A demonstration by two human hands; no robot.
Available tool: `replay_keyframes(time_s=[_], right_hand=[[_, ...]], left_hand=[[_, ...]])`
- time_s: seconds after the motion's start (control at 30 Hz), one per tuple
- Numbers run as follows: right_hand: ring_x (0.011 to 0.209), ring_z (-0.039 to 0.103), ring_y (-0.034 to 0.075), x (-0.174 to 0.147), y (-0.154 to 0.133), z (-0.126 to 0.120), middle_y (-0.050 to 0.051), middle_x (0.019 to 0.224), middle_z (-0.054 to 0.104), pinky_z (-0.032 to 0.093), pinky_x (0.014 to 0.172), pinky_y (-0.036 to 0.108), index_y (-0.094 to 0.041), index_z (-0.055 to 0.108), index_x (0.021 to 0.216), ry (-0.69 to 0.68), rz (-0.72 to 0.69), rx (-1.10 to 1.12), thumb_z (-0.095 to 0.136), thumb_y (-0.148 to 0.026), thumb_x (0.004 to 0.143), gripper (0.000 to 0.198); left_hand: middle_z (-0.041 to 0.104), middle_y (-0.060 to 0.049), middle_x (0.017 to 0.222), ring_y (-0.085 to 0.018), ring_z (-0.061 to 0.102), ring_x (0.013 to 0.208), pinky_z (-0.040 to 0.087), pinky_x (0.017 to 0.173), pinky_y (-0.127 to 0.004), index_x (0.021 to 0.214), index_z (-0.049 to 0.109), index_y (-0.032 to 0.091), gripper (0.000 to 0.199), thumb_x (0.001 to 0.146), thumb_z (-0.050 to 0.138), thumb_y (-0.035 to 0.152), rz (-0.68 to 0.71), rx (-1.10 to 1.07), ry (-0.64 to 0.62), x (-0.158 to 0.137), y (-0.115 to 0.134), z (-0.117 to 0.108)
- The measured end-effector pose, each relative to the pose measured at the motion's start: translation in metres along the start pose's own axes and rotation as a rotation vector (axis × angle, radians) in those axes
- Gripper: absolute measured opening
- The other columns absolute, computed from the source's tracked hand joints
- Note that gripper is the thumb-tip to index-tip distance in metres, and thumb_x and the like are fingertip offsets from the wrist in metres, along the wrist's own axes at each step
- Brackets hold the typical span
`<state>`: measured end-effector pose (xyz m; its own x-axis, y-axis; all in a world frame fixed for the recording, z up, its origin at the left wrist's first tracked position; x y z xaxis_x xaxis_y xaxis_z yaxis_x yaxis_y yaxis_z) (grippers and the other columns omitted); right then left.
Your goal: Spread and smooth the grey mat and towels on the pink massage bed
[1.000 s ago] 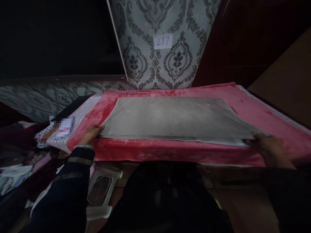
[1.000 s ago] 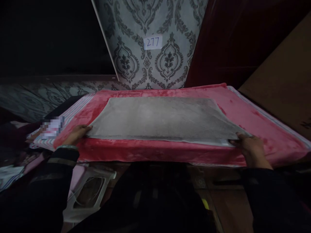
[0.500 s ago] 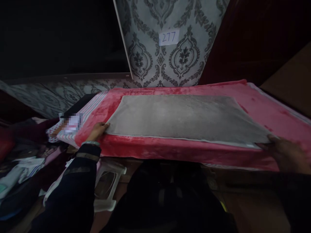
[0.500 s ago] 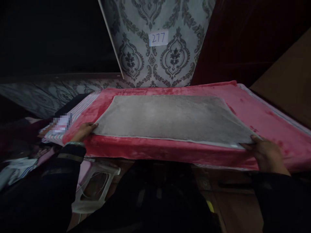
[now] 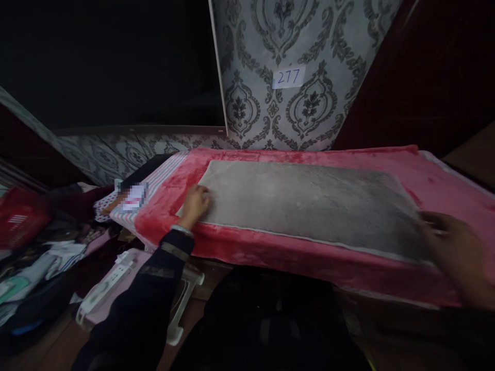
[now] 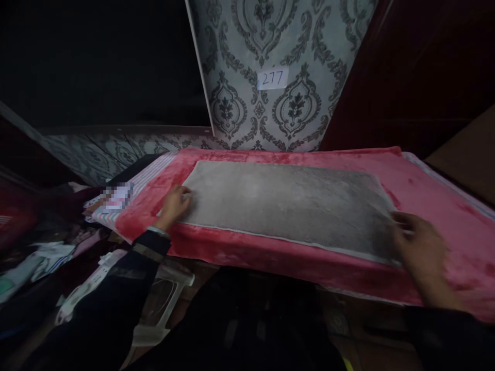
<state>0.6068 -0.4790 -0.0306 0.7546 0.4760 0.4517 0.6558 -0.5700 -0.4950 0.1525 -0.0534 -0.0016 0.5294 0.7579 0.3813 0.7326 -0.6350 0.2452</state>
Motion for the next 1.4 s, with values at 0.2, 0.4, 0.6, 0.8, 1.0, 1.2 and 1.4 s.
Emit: replay_keyframes(time_s=[0.2,0.4,0.6,0.8,1.0,1.2,1.4], right_hand=[[0.108,0.061,0.031,-0.042,-0.130,0.078,0.013,0.117,0.064,0.052,0.092,0.048,-0.026,0.067,0.119,-0.465,-0.666,0.284,0.065,-0.051,0.085,0.042],[0.086,0.061,0.026,-0.065,-0.119,0.100,0.009,0.091,0.066,0.050,0.078,0.041,-0.024,0.068,0.099,-0.429,-0.634,0.323,0.061,-0.037,0.090,0.018],[0.075,0.059,0.023,-0.070,-0.119,0.097,0.005,0.076,0.064,0.047,0.073,0.038,-0.024,0.065,0.081,-0.439,-0.586,0.372,0.055,-0.028,0.091,0.014],[0.090,0.061,0.027,-0.070,-0.120,0.092,0.009,0.097,0.068,0.050,0.080,0.042,-0.024,0.070,0.102,-0.333,-0.546,0.350,0.063,-0.033,0.089,0.017],[0.097,0.062,0.028,-0.062,-0.114,0.097,0.009,0.100,0.067,0.051,0.085,0.044,-0.025,0.073,0.101,-0.387,-0.563,0.362,0.063,-0.026,0.090,0.014],[0.096,0.064,0.026,-0.061,-0.109,0.100,0.007,0.098,0.069,0.051,0.086,0.043,-0.026,0.072,0.099,-0.380,-0.506,0.429,0.064,-0.021,0.085,0.017],[0.091,0.064,0.025,-0.062,-0.112,0.103,0.006,0.090,0.069,0.052,0.084,0.042,-0.025,0.068,0.089,-0.330,-0.437,0.482,0.056,-0.016,0.084,0.016]], left_hand=[[0.061,-0.013,0.119,-0.028,0.056,0.109,0.047,0.095,-0.043,0.117,0.066,0.020,0.038,0.087,0.066,0.043,0.576,-0.157,-0.263,-0.042,0.078,0.034],[0.062,-0.010,0.106,-0.027,0.054,0.101,0.045,0.089,-0.042,0.105,0.066,0.020,0.021,0.094,0.060,0.037,0.531,-0.139,-0.253,-0.059,0.063,0.034],[0.061,-0.008,0.095,-0.024,0.054,0.093,0.044,0.086,-0.040,0.092,0.064,0.020,0.016,0.095,0.055,0.033,0.548,-0.173,-0.266,-0.054,0.058,0.037],[0.061,-0.009,0.102,-0.027,0.055,0.099,0.045,0.087,-0.040,0.099,0.064,0.020,0.020,0.089,0.064,0.037,0.521,-0.177,-0.211,-0.050,0.080,0.037],[0.062,-0.011,0.107,-0.028,0.055,0.104,0.046,0.089,-0.043,0.108,0.065,0.020,0.018,0.094,0.058,0.029,0.601,-0.210,-0.192,-0.055,0.126,0.057],[0.063,-0.010,0.105,-0.026,0.055,0.102,0.048,0.091,-0.043,0.106,0.065,0.021,0.018,0.096,0.050,0.019,0.622,-0.210,-0.181,-0.056,0.123,0.062],[0.062,-0.009,0.097,-0.025,0.055,0.094,0.048,0.086,-0.041,0.095,0.064,0.021,0.017,0.098,0.047,0.018,0.590,-0.138,-0.120,-0.056,0.120,0.067]])
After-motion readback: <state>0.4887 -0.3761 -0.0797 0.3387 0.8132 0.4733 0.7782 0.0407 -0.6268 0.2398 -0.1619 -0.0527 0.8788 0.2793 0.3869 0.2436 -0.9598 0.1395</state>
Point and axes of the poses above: each hand's wrist, its own x-axis towards the middle knuckle, its own z-axis out of the palm, y = z × x, the point moved 1 cm from there along x, towards the middle knuckle
